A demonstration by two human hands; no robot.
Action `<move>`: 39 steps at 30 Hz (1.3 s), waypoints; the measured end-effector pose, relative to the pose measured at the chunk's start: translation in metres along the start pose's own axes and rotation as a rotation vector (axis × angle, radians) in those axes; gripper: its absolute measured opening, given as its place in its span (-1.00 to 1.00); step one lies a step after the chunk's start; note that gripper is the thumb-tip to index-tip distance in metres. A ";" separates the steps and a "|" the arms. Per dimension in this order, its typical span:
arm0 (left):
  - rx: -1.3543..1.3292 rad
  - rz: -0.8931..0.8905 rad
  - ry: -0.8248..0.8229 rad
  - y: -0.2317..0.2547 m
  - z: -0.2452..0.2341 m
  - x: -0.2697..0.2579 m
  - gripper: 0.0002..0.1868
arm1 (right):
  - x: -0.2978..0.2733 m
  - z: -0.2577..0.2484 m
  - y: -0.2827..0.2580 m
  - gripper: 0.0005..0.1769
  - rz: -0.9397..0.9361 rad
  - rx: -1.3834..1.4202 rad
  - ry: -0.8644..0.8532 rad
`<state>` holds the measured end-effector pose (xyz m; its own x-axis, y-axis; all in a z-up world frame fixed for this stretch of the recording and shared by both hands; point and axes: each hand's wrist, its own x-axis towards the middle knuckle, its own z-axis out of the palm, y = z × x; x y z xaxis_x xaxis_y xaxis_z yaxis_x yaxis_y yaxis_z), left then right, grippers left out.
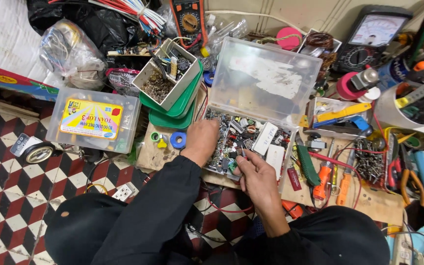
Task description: The person sits on the floor and works on small electronic components, using a multimeter to test circuit boards and wires. They handle various tools and parts from a cluttered workspace, including a plastic box of components, and connect wires to a circuit board for testing.
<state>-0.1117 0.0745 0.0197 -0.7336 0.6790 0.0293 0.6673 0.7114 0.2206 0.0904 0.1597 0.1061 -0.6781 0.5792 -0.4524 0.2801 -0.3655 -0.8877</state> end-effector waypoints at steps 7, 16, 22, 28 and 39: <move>-0.088 0.039 -0.042 -0.032 0.035 0.007 -0.84 | -0.009 -0.013 0.003 -0.47 -0.031 -0.010 0.031; -0.806 -0.477 -0.047 -0.025 -0.038 -0.024 -0.84 | -0.011 0.001 -0.010 -0.52 -0.024 0.022 0.041; -1.348 -0.738 -0.045 0.001 -0.071 -0.063 -0.74 | 0.011 0.045 -0.020 -0.63 -0.021 0.094 0.042; -1.554 -0.835 0.000 0.005 -0.080 -0.078 -0.71 | 0.025 0.074 -0.008 -0.75 -0.010 0.116 -0.010; -1.732 -0.835 0.012 0.010 -0.092 -0.086 -0.70 | 0.023 0.087 -0.017 -0.88 -0.055 0.045 0.002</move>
<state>-0.0542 0.0067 0.1087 -0.7574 0.3056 -0.5770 -0.6331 -0.1279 0.7634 0.0114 0.1158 0.1183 -0.6899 0.6011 -0.4034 0.2114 -0.3657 -0.9064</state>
